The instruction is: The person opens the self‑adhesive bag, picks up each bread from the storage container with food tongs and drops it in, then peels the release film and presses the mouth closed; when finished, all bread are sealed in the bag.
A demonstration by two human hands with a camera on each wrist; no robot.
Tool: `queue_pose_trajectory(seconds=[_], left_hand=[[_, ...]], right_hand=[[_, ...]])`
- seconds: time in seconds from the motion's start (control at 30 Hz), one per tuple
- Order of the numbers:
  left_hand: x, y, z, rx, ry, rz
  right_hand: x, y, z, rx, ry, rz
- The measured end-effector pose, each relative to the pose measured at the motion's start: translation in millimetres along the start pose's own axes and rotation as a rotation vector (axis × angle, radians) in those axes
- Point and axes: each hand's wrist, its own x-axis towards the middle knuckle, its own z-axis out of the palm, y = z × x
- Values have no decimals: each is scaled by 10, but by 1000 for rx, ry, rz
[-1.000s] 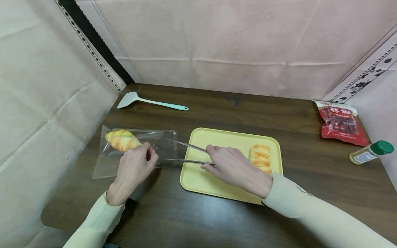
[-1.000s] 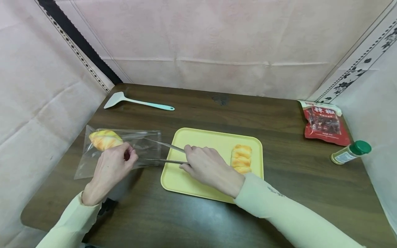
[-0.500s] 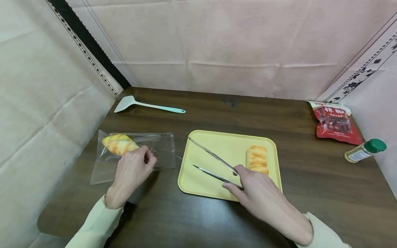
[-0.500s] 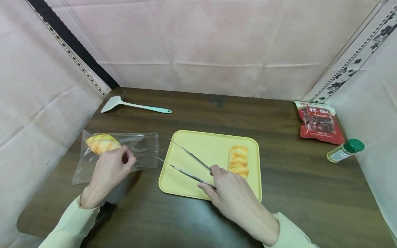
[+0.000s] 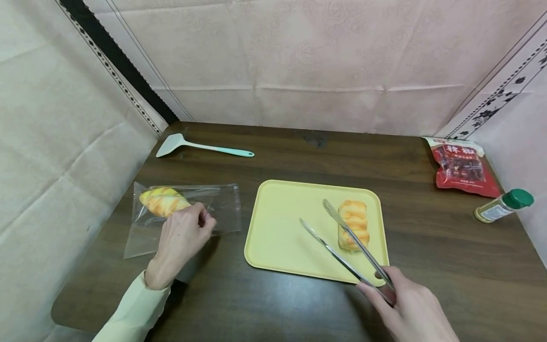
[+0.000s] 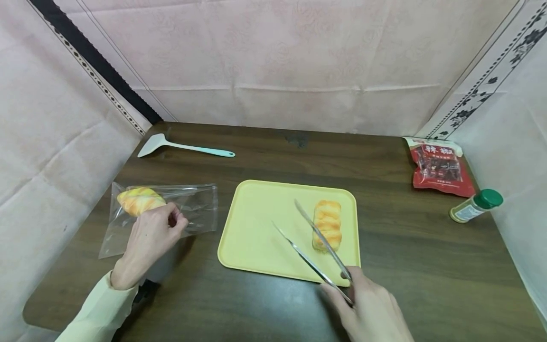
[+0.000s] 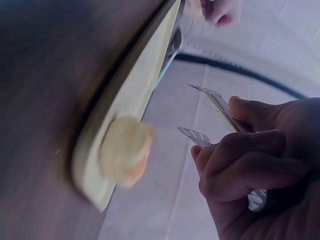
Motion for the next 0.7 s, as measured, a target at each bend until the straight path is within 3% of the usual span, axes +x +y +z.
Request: queue_pose_trajectory(seconds=[0.23,0.4,0.47,0.53,0.63,0.7], left_hand=[[2,6,5,2,-9,-6],[-1,4,6,1,-17,-15],[-2,1,5,-1,-19,-18],[-3,-2,4,-2,-22,-19],[-4,-5,1,-3,-25,-19],[-5,-7,1,-2,-21,-16]], right_hand=[[-235,210,12,-73,44,250],[-410,261,133,-51,263,255],[-469,270,173,-23,299,307],[-519,309,215,25,280,396],[-567,375,284,94,167,566],[-593,404,345,142,143,616]])
